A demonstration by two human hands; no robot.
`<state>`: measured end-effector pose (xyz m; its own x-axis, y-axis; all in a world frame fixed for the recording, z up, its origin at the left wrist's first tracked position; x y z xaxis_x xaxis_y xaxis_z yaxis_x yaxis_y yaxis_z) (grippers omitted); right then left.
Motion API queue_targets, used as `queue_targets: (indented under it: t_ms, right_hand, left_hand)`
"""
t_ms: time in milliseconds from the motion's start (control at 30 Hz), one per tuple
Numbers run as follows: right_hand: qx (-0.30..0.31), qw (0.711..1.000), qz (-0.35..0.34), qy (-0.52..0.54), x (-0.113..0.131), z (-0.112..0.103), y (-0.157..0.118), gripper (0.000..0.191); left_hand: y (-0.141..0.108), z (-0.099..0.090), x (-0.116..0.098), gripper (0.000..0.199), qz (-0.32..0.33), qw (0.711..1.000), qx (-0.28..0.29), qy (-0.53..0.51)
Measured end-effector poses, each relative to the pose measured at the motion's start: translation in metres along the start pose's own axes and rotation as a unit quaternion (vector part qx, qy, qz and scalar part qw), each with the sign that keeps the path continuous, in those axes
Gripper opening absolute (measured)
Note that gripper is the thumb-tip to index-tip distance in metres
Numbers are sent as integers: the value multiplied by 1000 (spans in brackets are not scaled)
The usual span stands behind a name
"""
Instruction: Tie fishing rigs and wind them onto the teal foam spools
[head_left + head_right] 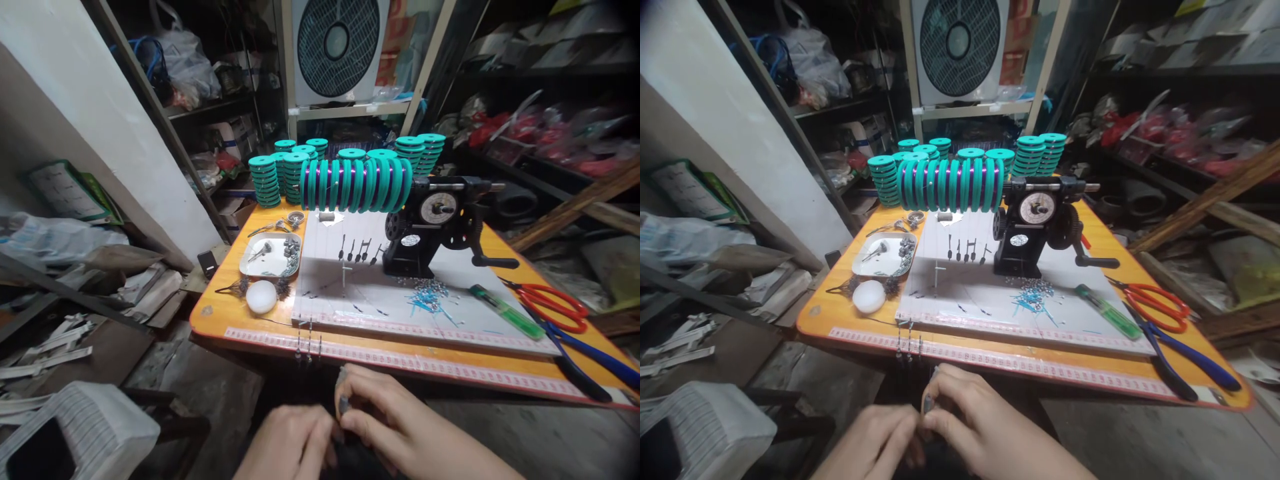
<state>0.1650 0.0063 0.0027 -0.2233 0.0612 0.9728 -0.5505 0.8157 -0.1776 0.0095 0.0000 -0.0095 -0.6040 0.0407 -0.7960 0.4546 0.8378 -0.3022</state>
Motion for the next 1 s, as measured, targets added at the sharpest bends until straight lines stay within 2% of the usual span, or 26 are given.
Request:
queue_targets:
  t_ms: [33, 67, 133, 167, 200, 233, 267, 333, 367, 400, 433, 467, 533, 633, 733, 867, 1000]
  right_hand:
    - [-18, 998, -16, -51, 2, -3, -1, 17]
    - [-32, 995, -24, -92, 3, -5, -3, 16]
    - [-46, 987, -27, -153, 3, -9, -4, 16]
    - [-49, 982, -23, -182, 3, -12, -5, 16]
    - [-50, 976, -18, -210, 5, -15, -5, 15]
    - [-50, 971, -11, -236, 8, -21, -5, 15]
    - [-53, 965, -4, -256, 13, -28, -4, 15]
    - [-85, 962, -6, -260, 32, -49, 0, 23]
    - [-114, 964, -22, -237, 45, -62, 3, 29]
    - [-174, 965, -55, -186, 59, -77, 7, 32]
    - [-208, 970, -70, -100, 70, -90, 13, 31]
    - [-215, 973, -83, -1, 79, -101, 21, 32]
    - [-173, 967, -84, 166, 89, -114, 42, 37]
    - [-64, 943, -46, 324, 93, -116, 72, 30]
    - [-30, 920, -12, 390, 90, -112, 90, 29]
    - [-61, 904, -7, 424, 88, -107, 97, 40]
    - [-69, 897, -5, 437, 88, -106, 96, 39]
  left_hand:
    - [4, -14, -10, 32, 22, 996, -61, 65]
    - [9, -25, -22, 28, 41, 991, -102, 75]
    - [27, -42, -41, 30, 60, 979, -195, -28]
    - [39, -45, -51, 37, 82, 967, -208, -118]
    - [52, -47, -60, 41, 117, 948, -201, -216]
    - [66, -45, -67, 42, 136, 930, -166, -298]
    - [78, -44, -72, 42, 135, 912, -140, -361]
    - [97, -43, -79, 39, 131, 894, -108, -413]
    - [102, -44, -81, 37, 129, 894, -102, -416]
    - [105, -45, -82, 36, 129, 897, -100, -410]
    - [106, -46, -84, 35, 131, 901, -100, -402]
    - [107, -47, -85, 33, 135, 903, -100, -394]
    - [107, -48, -87, 30, 143, 907, -101, -382]
    - [108, -47, -87, 31, 147, 916, -108, -358]
    - [108, -47, -87, 31, 143, 919, -104, -351]
    - [97, -43, -85, 26, 124, 915, -63, -379]
    - [78, -31, -72, 27, 73, 890, -10, -450]
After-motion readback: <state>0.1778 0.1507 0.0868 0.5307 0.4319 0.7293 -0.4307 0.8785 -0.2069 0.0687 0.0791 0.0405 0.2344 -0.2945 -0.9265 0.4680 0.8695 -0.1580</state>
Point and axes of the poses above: each hand's wrist, its own y-axis towards the middle knuckle, its own z-axis out of the palm, x = y × z, the point moved 4 cm from there along y, towards the middle knuckle, and after that the axes turned 13 degrees about y, right-handed, at the moved point
